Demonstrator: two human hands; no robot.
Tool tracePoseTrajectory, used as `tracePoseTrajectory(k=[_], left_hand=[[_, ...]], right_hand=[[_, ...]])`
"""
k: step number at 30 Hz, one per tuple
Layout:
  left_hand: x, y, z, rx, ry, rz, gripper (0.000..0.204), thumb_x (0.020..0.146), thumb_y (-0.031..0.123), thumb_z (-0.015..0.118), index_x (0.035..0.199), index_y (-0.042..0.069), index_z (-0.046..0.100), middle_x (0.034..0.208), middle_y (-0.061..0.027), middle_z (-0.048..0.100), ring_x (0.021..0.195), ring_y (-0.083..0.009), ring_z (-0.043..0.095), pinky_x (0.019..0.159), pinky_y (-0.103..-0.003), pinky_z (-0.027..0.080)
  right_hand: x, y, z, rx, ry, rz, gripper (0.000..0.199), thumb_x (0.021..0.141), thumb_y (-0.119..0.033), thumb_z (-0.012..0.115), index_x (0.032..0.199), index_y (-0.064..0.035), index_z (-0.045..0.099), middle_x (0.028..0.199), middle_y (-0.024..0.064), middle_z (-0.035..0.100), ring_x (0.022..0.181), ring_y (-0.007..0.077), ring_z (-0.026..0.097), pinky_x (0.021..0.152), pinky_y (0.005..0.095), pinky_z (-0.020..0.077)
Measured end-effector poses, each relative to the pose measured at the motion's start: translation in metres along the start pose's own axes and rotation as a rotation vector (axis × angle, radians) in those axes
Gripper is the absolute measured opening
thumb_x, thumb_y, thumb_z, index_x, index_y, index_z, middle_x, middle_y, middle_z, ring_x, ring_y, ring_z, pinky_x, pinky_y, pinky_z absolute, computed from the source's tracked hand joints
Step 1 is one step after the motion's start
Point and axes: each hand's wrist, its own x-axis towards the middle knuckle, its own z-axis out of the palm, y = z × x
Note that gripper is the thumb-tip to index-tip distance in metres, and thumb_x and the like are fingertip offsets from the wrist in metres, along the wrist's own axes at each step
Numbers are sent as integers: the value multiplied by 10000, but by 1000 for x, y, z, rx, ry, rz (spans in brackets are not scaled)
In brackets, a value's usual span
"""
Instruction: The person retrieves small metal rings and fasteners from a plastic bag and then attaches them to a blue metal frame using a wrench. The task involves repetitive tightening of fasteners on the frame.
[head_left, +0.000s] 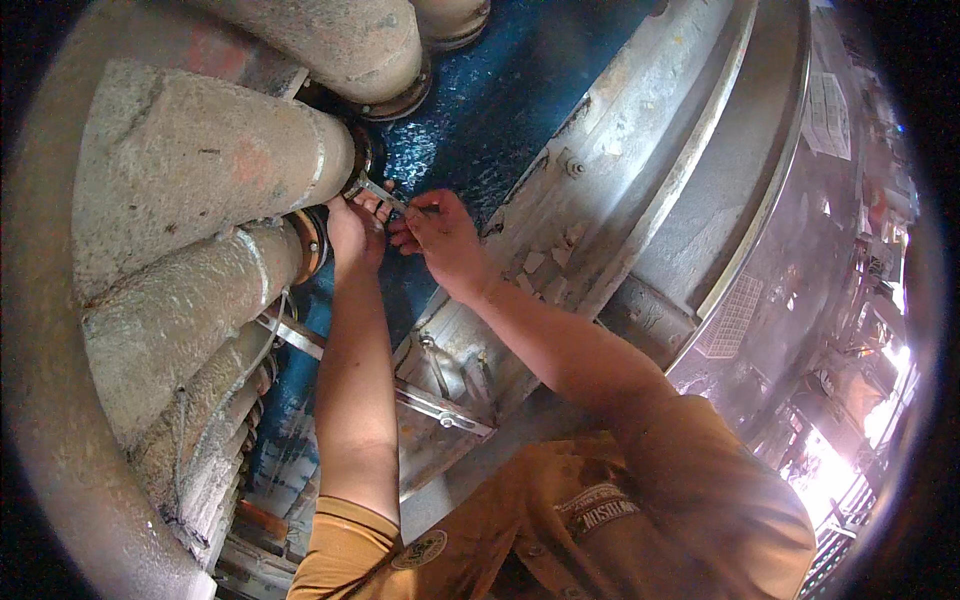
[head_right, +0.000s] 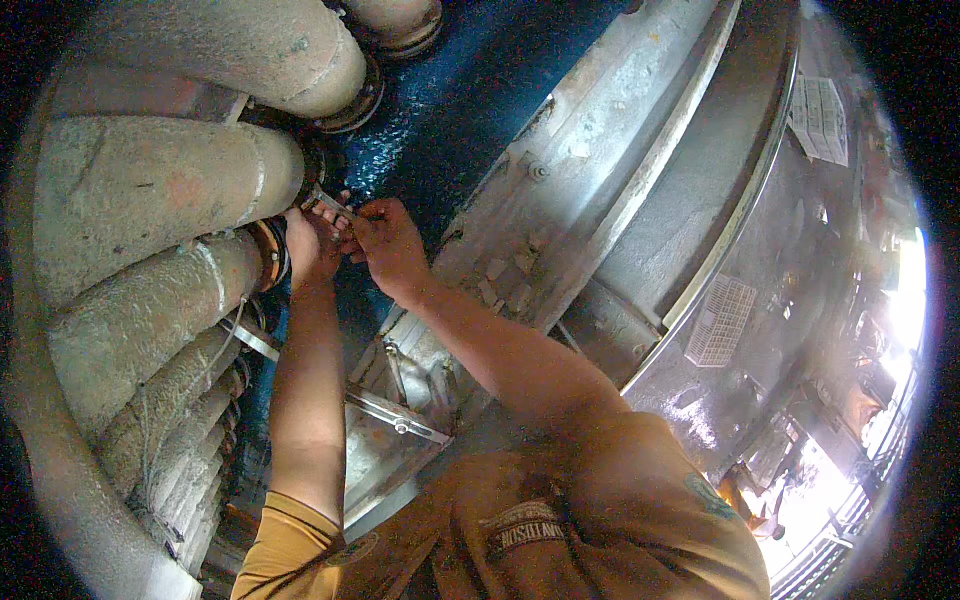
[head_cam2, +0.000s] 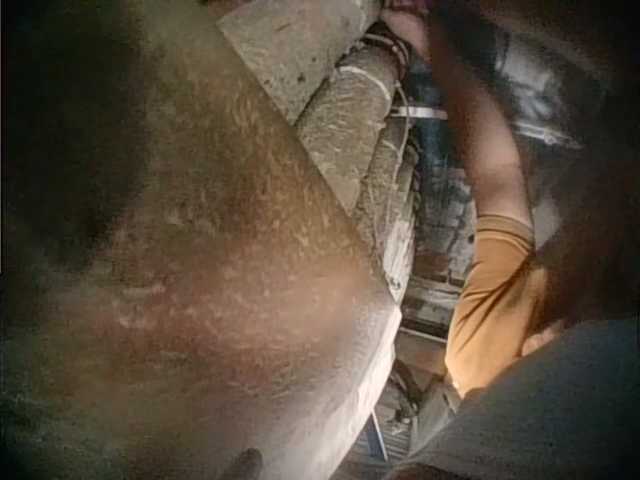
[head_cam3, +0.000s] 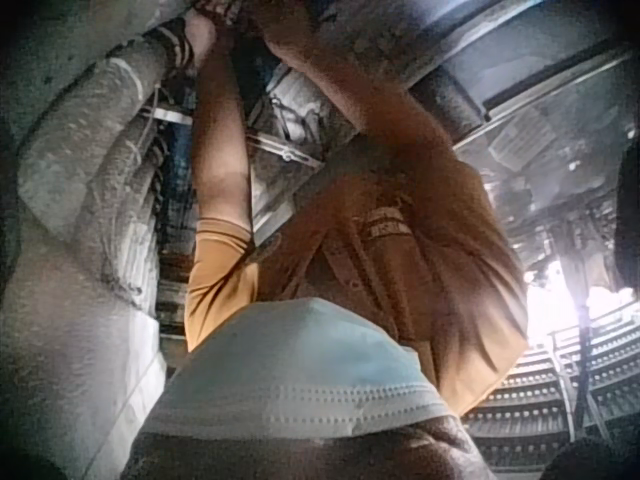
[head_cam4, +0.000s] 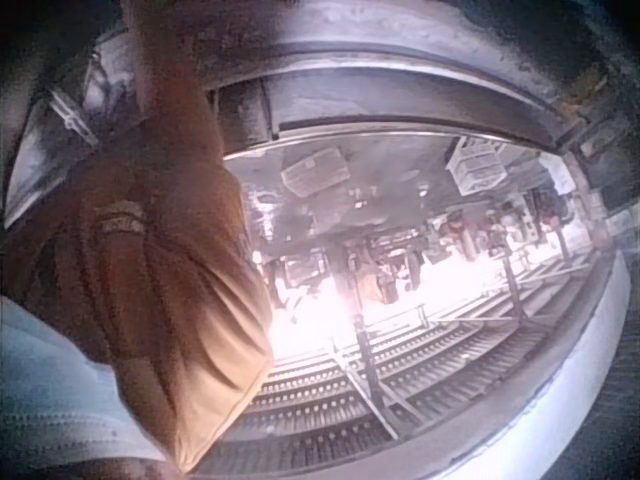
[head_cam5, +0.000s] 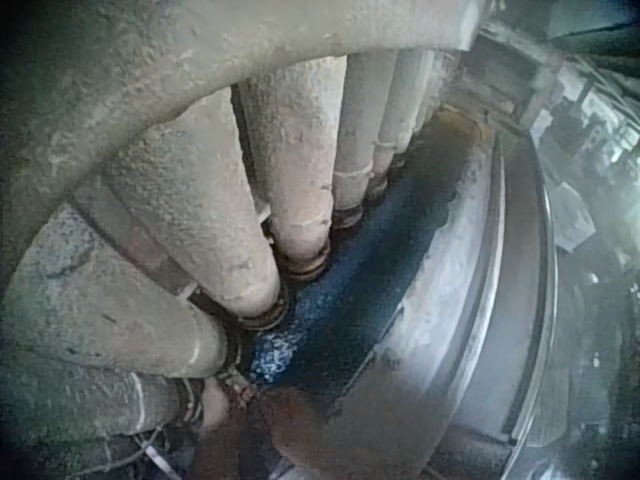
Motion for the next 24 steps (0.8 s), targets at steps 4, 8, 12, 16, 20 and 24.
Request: tracePoseTrajectory(k=[4, 8, 12, 16, 20, 24], left_hand=[[-4, 3, 7, 48, 13, -13, 508, 981, 494, 254, 1110, 47, 458, 733, -66, 530, 837, -263, 603, 751, -376, 483], [-4, 2, 9, 47, 34, 41, 570, 965, 530, 222, 881, 34, 489, 739, -87, 539, 883, -277, 600, 744, -361, 502], [-1, 2, 4, 44, -10, 34, 526, 973, 507, 235, 946, 36, 466, 732, -94, 524, 906, -290, 600, 750, -371, 502], [-4, 1, 10, 21, 1, 75, 522, 965, 518, 248, 988, 36, 445, 749, -110, 523, 896, -294, 599, 746, -377, 503], [-5, 1, 9, 23, 37, 28, 536, 984, 468, 228, 1177, 8, 426, 818, -113, 571, 824, -270, 622, 731, -378, 515], [-2, 2, 5, 61, 22, 10, 559, 981, 479, 216, 1205, 5, 412, 879, -141, 589, 832, -274, 623, 731, -371, 518]], right_hand=[[-6, 12, 6, -84, 34, 31, 276, 960, -177, 482, 1174, -6, 446, 883, 110, 644, 755, 148, 620, 653, 274, 495], [-9, 19, 6, -283, -66, 120, 270, 979, -192, 435, 1162, 1, 478, 874, 81, 646, 756, 129, 618, 644, 260, 483], [-15, 14, 10, -430, -58, 14, 264, 981, -190, 427, 1155, 1, 479, 868, 69, 647, 740, 120, 612, 638, 245, 471], [-16, 25, 5, -315, 13, -47, 231, 976, -175, 427, 1109, 1, 496, 822, 84, 634, 680, 145, 617, 607, 288, 497], [-11, 19, 11, -359, -7, 3, 227, 978, -162, 419, 1132, -3, 466, 834, 67, 638, 668, 115, 602, 596, 258, 465], [-12, 19, 14, -406, 0, 22, 207, 979, -159, 414, 1109, -8, 471, 827, 70, 634, 652, 119, 598, 591, 252, 468]])
